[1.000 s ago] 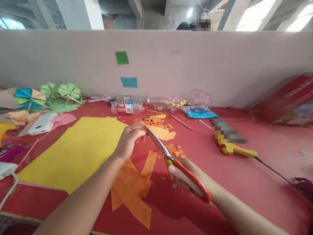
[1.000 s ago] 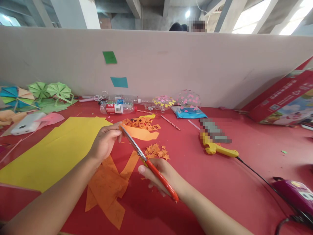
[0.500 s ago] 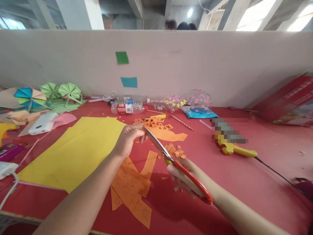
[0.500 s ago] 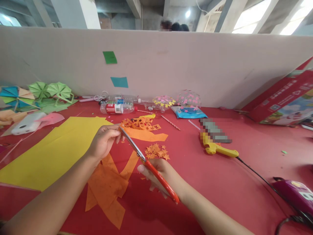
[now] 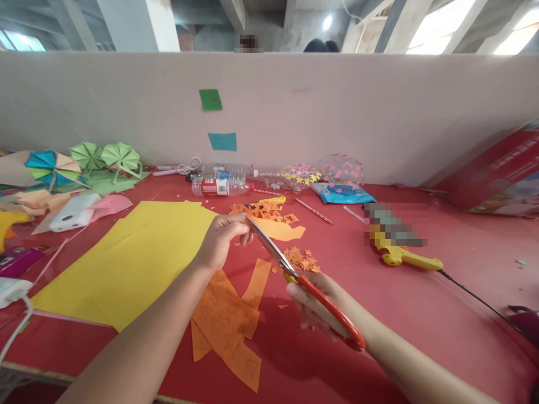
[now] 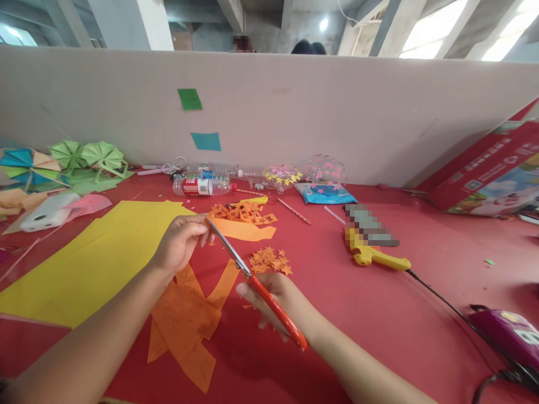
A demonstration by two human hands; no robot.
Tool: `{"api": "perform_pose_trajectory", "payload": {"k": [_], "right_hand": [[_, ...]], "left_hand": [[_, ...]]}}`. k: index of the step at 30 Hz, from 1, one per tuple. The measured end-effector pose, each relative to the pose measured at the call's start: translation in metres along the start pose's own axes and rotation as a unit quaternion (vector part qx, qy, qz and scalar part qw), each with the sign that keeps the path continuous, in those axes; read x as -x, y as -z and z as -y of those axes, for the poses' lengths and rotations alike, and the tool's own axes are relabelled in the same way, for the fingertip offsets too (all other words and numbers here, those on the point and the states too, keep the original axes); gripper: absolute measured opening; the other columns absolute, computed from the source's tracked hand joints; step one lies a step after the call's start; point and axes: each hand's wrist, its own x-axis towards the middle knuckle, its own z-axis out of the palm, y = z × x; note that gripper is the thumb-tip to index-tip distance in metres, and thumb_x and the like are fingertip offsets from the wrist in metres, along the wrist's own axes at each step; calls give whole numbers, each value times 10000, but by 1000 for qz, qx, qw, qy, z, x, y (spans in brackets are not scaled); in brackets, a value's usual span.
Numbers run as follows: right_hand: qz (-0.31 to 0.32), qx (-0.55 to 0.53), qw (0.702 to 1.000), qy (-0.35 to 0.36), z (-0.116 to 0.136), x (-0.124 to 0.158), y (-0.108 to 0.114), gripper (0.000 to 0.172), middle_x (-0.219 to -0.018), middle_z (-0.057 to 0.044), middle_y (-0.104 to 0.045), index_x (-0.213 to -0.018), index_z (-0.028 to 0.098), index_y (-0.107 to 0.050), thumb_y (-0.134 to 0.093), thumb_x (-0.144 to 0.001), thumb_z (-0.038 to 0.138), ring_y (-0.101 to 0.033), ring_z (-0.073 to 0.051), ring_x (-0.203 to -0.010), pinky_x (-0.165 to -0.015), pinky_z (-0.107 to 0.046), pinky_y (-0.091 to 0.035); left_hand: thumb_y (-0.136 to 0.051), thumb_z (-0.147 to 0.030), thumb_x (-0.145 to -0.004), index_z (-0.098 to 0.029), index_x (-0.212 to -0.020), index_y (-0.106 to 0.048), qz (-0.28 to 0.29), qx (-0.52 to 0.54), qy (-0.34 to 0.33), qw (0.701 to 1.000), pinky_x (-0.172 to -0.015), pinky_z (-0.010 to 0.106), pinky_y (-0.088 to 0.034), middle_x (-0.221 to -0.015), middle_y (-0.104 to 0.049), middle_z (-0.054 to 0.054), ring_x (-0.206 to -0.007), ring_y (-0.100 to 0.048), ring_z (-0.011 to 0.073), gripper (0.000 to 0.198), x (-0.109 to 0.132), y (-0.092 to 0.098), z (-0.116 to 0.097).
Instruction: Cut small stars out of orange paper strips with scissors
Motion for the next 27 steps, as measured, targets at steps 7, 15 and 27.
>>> {"api": "perform_pose_trajectory", "payload": {"k": [7,15,27], "right_hand": [[3,-6,999,36,-1,-1,2,465,-384,84,-416,-603,200,-466,-574,-749,628,-368,-52,-295,-305,-159,-271],[-2,-15,1000,19,0,0,1,460,-366,90,-385,-582,206,-451,-595,-738,614,-370,-59,-296,-290,-152,-273],[-104,-53,989,86,-3,-4,3,414,-363,89,-372,-559,218,-411,-643,-715,523,-363,-73,-318,-356,-215,-310]], "left_hand": [[-495,-219,-714,-196,-416,-473,5,-22,0,1000,-659,310,-387,-514,-521,11,-592,-495,153,300,0,0,0],[-495,-202,-734,-185,-430,-488,12,-24,-1,1000,-633,296,-377,-532,-529,8,-570,-475,136,305,0,2,4],[-520,-228,-623,-200,-340,-450,-33,114,75,990,-566,295,-396,-405,-360,-9,-482,-438,123,292,2,-6,-5]]}}
